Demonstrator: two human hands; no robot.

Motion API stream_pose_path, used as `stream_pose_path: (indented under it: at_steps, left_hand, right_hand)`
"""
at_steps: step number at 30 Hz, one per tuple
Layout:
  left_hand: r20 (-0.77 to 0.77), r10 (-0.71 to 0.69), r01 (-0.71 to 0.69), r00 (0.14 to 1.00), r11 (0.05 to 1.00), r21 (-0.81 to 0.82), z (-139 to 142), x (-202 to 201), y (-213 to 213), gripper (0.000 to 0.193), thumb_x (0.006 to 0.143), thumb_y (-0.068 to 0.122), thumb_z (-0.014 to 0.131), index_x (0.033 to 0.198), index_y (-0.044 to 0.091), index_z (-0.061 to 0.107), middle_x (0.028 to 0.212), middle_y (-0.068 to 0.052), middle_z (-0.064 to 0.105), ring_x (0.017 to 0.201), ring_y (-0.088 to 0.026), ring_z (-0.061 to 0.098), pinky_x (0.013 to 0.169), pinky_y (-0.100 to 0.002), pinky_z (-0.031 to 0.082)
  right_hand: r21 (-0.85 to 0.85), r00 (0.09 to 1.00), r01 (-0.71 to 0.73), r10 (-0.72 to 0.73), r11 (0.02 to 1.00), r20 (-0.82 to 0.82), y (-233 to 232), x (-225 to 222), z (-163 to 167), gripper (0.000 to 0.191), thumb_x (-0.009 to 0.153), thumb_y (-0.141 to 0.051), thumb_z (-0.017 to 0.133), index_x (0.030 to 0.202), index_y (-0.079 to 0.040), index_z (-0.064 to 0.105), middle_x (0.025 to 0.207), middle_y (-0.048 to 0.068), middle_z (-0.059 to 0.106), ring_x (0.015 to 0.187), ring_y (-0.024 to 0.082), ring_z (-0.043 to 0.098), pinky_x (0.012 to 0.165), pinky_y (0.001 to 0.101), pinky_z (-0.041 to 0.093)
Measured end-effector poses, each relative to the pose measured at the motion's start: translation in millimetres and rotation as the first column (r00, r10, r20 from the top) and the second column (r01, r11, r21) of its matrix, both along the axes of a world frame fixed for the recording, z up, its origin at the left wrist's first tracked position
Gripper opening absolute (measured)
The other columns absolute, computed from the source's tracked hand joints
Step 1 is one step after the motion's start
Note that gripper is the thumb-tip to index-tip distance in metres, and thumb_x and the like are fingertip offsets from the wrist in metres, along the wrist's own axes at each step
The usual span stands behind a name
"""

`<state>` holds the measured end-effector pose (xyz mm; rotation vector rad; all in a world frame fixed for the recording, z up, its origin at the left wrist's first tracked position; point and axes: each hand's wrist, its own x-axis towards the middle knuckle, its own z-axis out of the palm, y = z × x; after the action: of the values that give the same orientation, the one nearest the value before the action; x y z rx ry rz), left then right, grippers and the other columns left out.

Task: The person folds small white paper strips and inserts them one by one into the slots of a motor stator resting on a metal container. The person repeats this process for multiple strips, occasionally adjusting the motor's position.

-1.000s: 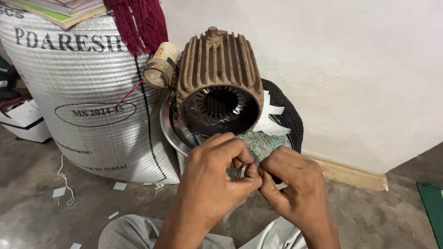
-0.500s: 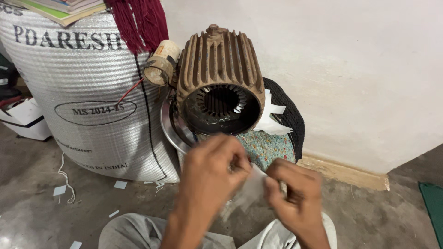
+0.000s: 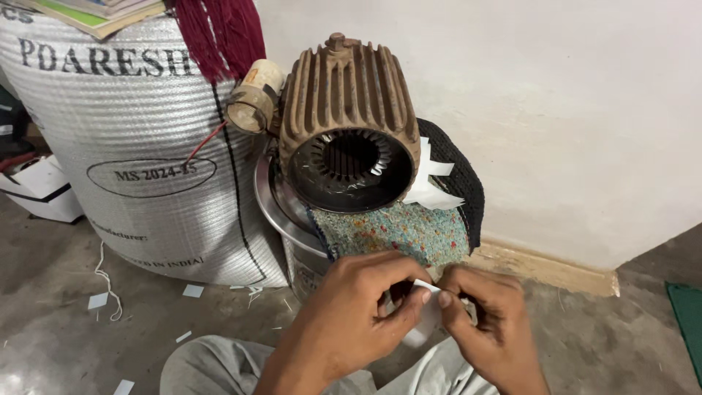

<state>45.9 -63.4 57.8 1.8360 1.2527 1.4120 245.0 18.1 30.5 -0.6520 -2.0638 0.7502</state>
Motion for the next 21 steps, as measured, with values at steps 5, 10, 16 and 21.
stream_pose_path:
  at_steps: [5, 10, 16, 21]
  left_hand:
    - [-0.224, 0.049, -0.036, 0.973, 0.998, 0.061, 6, 0, 0, 0.011, 0.083, 0.013, 0.073, 0.088, 0.003, 0.070, 0.076, -0.008, 0.066, 0.066, -0.026, 0.066, 0.062, -0.039, 0.053]
    - [-0.376, 0.097, 0.012, 0.922, 0.961, 0.277, -10, -6, 5, 0.014, 0.077, 0.011, 0.075, 0.077, 0.005, 0.062, 0.073, -0.007, 0.060, 0.071, -0.028, 0.062, 0.062, -0.043, 0.051]
    - [-0.352, 0.122, 0.009, 0.928, 0.937, 0.349, 3, -9, -11, 0.018, 0.072, 0.009, 0.075, 0.074, 0.005, 0.057, 0.072, -0.007, 0.056, 0.071, -0.025, 0.060, 0.060, -0.041, 0.049]
    - [-0.243, 0.177, -0.093, 0.954, 0.942, 0.324, 15, -16, -27, 0.011, 0.081, 0.008, 0.071, 0.079, 0.006, 0.061, 0.075, -0.004, 0.060, 0.069, -0.018, 0.063, 0.061, -0.034, 0.050]
  right_hand:
    - [0.111, 0.989, -0.016, 0.000, 0.994, 0.150, -9, -7, 19, 0.011, 0.073, -0.004, 0.066, 0.075, 0.000, 0.057, 0.064, 0.007, 0.057, 0.056, 0.015, 0.053, 0.051, 0.0295, 0.044]
    - [-0.030, 0.963, 0.118, -0.107, 0.993, 0.246, -11, -14, 22, 0.015, 0.066, -0.003, 0.070, 0.069, 0.001, 0.056, 0.056, 0.009, 0.053, 0.049, 0.018, 0.048, 0.047, 0.0328, 0.042]
    - [0.032, 0.941, 0.233, -0.234, 0.972, 0.245, 3, -16, -7, 0.020, 0.069, -0.004, 0.072, 0.066, 0.001, 0.052, 0.053, 0.010, 0.048, 0.046, 0.016, 0.044, 0.046, 0.0331, 0.039]
    - [-0.261, 0.953, 0.292, -0.257, 0.920, 0.161, 33, 7, -11, 0.018, 0.083, -0.003, 0.070, 0.071, 0.003, 0.057, 0.061, 0.008, 0.049, 0.058, 0.013, 0.044, 0.052, 0.0333, 0.036]
